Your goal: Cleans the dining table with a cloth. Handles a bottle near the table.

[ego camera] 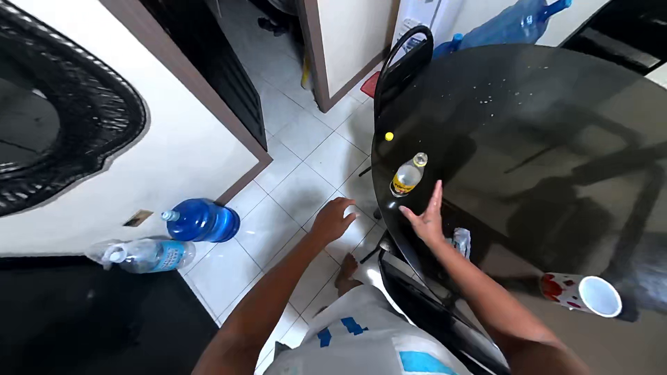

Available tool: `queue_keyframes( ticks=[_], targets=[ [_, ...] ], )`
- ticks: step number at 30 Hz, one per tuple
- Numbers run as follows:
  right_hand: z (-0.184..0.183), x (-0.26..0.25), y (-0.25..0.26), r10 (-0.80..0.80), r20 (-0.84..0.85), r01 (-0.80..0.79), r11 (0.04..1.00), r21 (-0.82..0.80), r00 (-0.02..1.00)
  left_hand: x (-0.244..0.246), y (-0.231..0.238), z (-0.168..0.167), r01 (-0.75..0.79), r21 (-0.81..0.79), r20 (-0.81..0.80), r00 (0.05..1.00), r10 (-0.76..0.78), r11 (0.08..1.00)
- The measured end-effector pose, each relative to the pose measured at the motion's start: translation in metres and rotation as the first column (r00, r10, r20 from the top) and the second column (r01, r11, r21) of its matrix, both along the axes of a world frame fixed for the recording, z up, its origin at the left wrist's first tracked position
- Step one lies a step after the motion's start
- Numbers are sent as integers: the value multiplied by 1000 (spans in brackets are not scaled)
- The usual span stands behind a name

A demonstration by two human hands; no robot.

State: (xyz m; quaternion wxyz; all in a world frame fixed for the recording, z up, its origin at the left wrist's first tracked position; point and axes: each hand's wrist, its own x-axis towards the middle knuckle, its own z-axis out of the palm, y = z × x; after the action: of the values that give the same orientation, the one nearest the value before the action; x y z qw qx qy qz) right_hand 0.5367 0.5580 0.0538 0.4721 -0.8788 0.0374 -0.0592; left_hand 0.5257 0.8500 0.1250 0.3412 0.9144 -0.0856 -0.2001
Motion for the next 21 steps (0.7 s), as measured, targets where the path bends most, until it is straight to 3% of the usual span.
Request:
queue_keyframes(
  ticks=[4,9,15,21],
  targets=[
    [-21,64,42,-210,7,207,970,130,978,95,-31,-13,55,32,67,996,-57,998],
    [-29,80,55,-356,9,350,923,157,934,199,-82,-48,117,123,151,979,-135,985],
    [-8,56,50,-297,-85,305,947,98,951,284,-120,-94,230,287,168,944,-285,930],
    [28,23,58,-222,-156,249,951,185,962,311,-102,-113,455,274,166,845,-508,847]
  ],
)
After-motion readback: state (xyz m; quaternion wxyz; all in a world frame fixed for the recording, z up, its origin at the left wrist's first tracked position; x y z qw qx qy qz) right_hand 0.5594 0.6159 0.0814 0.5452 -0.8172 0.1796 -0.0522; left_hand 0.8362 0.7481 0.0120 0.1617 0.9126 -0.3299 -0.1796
